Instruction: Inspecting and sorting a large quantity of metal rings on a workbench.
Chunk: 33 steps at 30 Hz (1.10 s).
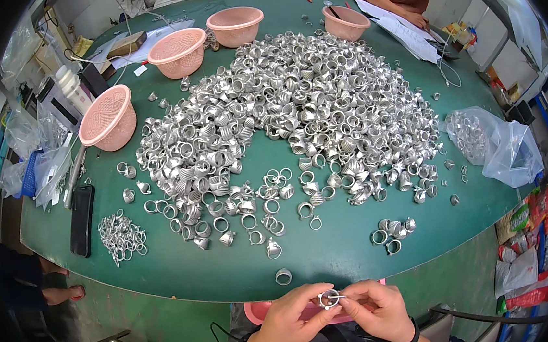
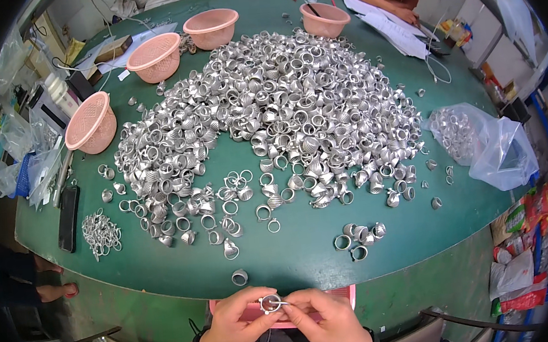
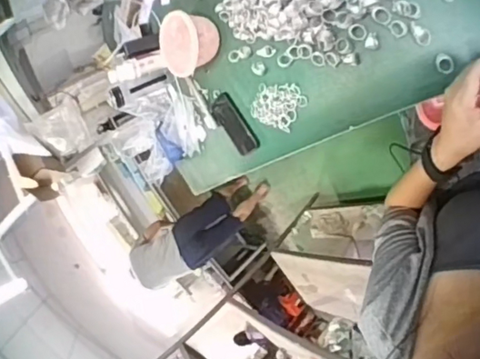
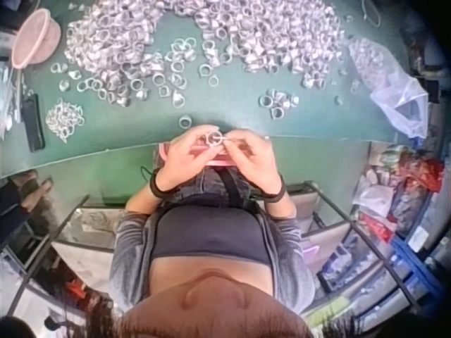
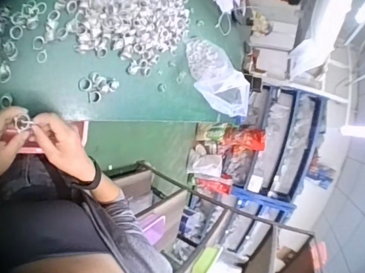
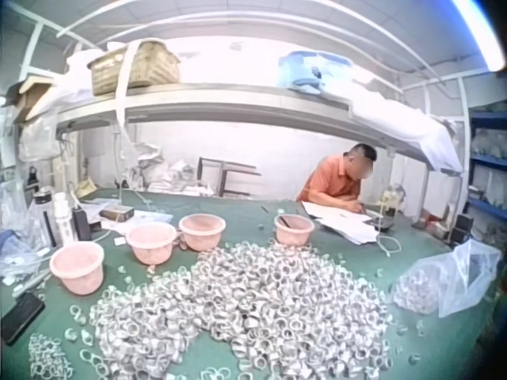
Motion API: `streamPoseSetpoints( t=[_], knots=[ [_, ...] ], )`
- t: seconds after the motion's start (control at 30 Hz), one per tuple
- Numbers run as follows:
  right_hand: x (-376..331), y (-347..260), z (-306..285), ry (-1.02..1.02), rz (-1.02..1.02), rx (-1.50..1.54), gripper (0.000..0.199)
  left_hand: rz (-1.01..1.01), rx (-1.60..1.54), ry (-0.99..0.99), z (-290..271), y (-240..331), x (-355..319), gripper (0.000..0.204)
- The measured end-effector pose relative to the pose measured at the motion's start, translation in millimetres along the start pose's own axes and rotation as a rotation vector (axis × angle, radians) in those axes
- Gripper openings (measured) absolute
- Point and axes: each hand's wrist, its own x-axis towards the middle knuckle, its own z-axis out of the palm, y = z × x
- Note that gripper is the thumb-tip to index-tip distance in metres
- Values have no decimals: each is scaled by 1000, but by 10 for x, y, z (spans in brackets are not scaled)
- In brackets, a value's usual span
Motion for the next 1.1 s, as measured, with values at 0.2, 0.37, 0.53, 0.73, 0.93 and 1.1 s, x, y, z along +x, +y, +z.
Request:
streamPoseSetpoints(
  t=[0.2, 0.37, 0.53, 0.73, 0.93, 1.1],
  knots=[
    [-12, 120, 15, -4, -77, 61, 11, 98, 30, -19, -27, 4, 85, 28],
    [65, 36, -45, 55, -96, 69, 12, 22, -55, -68, -19, 55, 70, 26],
    [100, 24, -90, -18, -193, -89, 12, -68, -155, -130, -34, -28, 76, 24],
    [46, 69, -92, -107, 61, 542, 22, -39, -27, -251, -67, 21, 156, 23],
    [42, 99, -5, -125, -35, 489, 22, 114, 2, -44, -30, -55, 104, 23],
    [-9, 131, 47, -125, 47, 507, 19, 44, 77, -11, -41, -54, 43, 25]
  ],
)
